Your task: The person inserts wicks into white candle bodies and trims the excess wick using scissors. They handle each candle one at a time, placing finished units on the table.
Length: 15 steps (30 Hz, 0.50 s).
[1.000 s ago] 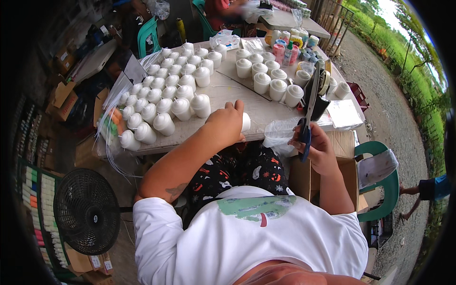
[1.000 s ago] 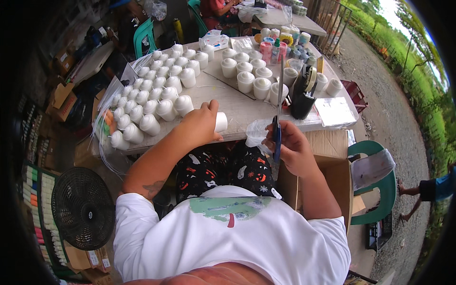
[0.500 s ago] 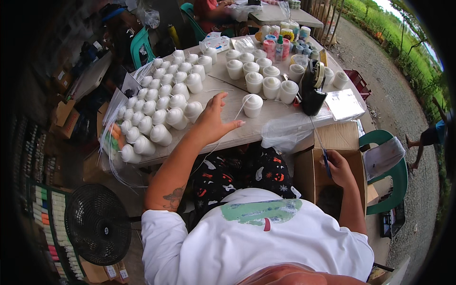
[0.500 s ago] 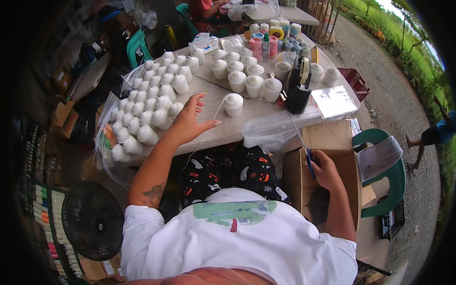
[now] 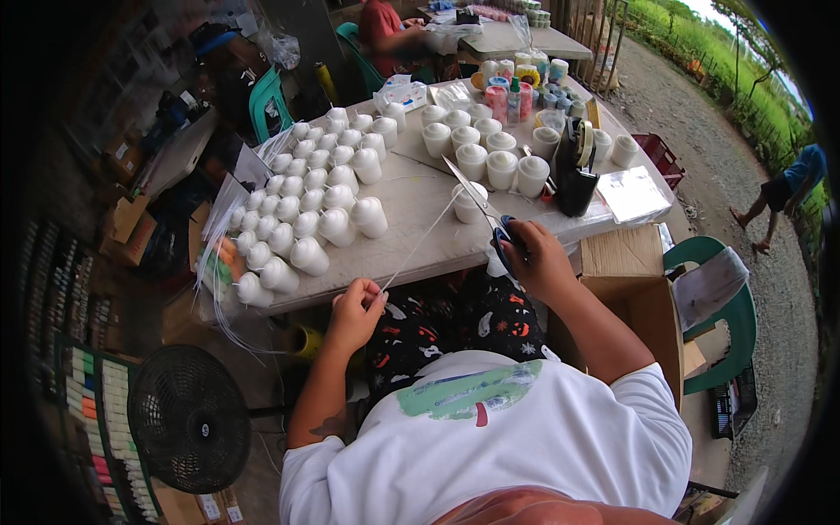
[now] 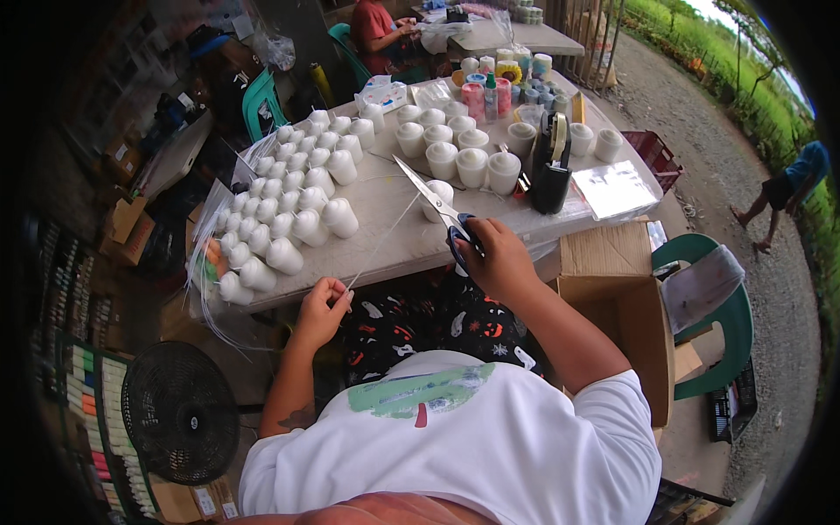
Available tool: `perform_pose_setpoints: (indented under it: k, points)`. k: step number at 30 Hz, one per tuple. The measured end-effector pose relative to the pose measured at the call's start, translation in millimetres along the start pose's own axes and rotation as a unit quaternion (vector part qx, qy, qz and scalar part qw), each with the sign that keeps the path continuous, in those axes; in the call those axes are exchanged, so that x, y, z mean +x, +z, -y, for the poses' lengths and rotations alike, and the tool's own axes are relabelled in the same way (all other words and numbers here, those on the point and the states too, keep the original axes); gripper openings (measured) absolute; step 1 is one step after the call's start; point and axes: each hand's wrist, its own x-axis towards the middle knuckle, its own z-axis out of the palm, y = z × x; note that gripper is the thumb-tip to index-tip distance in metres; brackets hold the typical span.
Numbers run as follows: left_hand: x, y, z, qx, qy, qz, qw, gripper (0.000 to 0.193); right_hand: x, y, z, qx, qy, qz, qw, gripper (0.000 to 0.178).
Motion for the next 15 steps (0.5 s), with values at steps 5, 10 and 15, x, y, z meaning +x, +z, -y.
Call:
perform_pose_setpoints:
  k: [5, 10, 15]
  points:
    - [-64, -31, 69, 0.042, -0.084, 0.118, 0.989, 0.017, 84, 2, -11, -0.135, -0.110, 0.019, 0.984, 0.027]
    - [-99, -59, 52, 0.055, -0.170, 0.156, 0.971, 0.019, 169, 37, -10, -0.236, 0.021, 0.256, 0.937, 0.030]
    - [-98, -67, -70, 0.159, 0.077, 0.098, 0.979, 0.023, 193, 90, 3, -0.291, 0.066, 0.283, 0.912, 0.022]
